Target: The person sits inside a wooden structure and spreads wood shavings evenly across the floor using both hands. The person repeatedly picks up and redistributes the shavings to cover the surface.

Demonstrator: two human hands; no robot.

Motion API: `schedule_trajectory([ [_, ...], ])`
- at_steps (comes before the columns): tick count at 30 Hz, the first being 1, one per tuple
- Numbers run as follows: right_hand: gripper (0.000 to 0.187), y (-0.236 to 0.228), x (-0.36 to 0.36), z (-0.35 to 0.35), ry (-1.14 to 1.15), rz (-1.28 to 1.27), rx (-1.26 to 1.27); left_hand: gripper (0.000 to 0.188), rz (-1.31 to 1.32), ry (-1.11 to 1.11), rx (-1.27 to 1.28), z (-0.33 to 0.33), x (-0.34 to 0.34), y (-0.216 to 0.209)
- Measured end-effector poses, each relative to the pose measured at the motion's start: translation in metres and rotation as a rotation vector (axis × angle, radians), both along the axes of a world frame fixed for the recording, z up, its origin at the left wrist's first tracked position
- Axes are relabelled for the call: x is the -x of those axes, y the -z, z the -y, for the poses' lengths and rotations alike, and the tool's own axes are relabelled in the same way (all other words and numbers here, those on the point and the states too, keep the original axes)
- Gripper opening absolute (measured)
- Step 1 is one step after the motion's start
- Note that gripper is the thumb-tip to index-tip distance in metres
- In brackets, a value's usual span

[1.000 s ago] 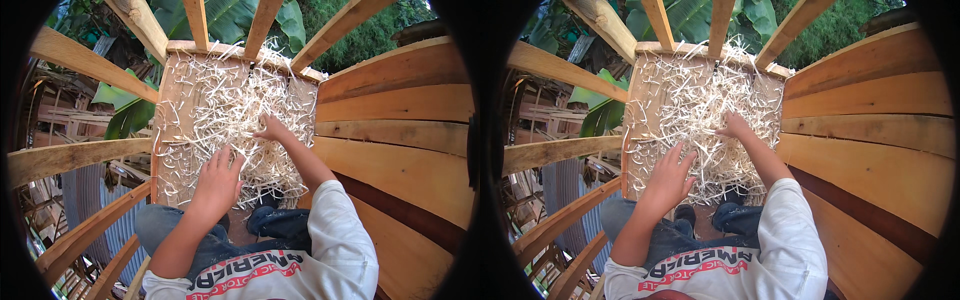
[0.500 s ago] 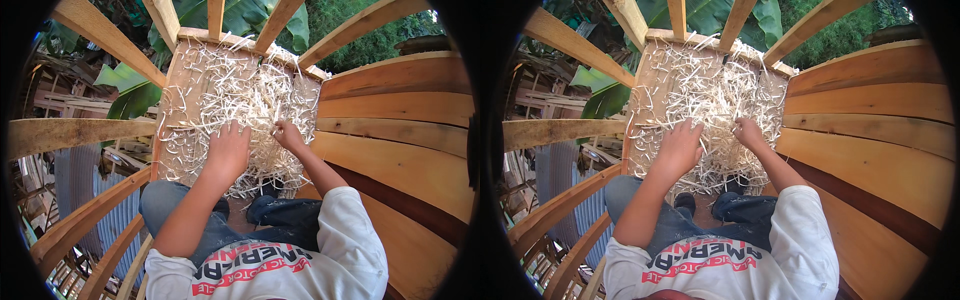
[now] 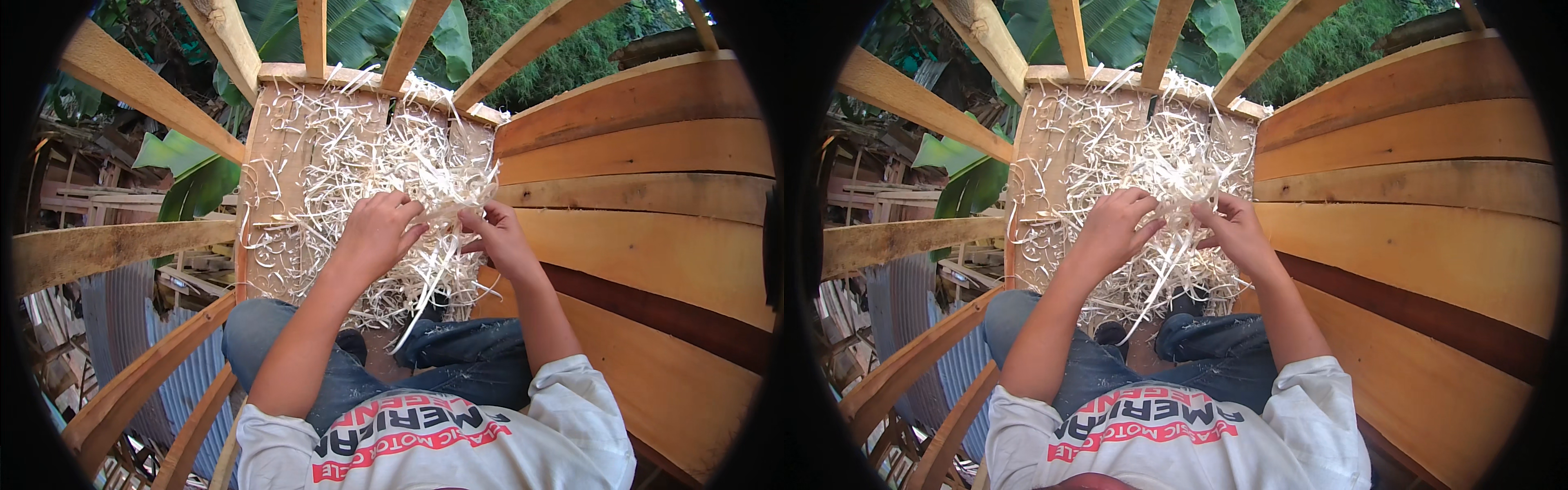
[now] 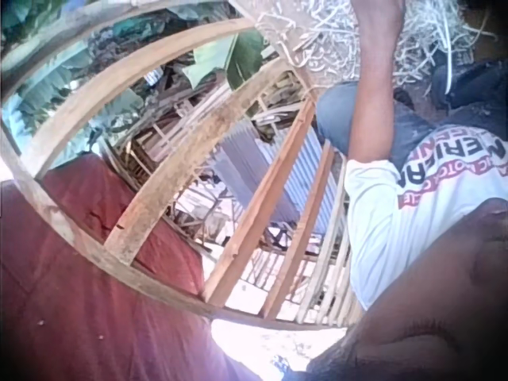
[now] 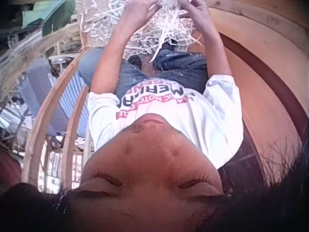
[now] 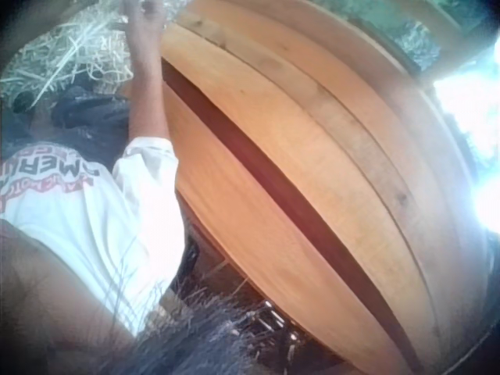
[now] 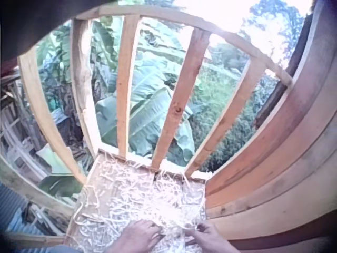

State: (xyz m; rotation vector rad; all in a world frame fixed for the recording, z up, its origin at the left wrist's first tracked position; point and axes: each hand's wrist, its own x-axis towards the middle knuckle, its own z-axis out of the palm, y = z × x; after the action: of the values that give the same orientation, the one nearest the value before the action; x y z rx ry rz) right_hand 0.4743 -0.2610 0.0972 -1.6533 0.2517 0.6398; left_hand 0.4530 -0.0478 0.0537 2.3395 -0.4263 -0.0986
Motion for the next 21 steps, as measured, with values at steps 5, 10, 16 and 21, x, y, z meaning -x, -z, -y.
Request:
schedule_trajectory([
  [5, 0.024, 0.001, -0.009, 0.005, 0.174, 0.144, -0.002, 0.017, 0.042, -0.004, -0.009, -0.001, -0.002, 0.002],
  [10, 0.024, 0.011, -0.018, 0.019, 0.403, 0.279, -0.075, 0.017, -0.161, -0.021, -0.297, -0.011, 0.0, 0.016],
  [16, 0.025, 0.009, -0.017, 0.024, 0.435, 0.105, -0.333, 0.037, -0.348, -0.125, -0.522, -0.018, 0.007, 0.008],
  [21, 0.032, 0.007, -0.009, 0.002, 0.231, -0.158, -0.417, 0.052, -0.058, -0.141, 0.259, 0.001, -0.007, 0.0],
])
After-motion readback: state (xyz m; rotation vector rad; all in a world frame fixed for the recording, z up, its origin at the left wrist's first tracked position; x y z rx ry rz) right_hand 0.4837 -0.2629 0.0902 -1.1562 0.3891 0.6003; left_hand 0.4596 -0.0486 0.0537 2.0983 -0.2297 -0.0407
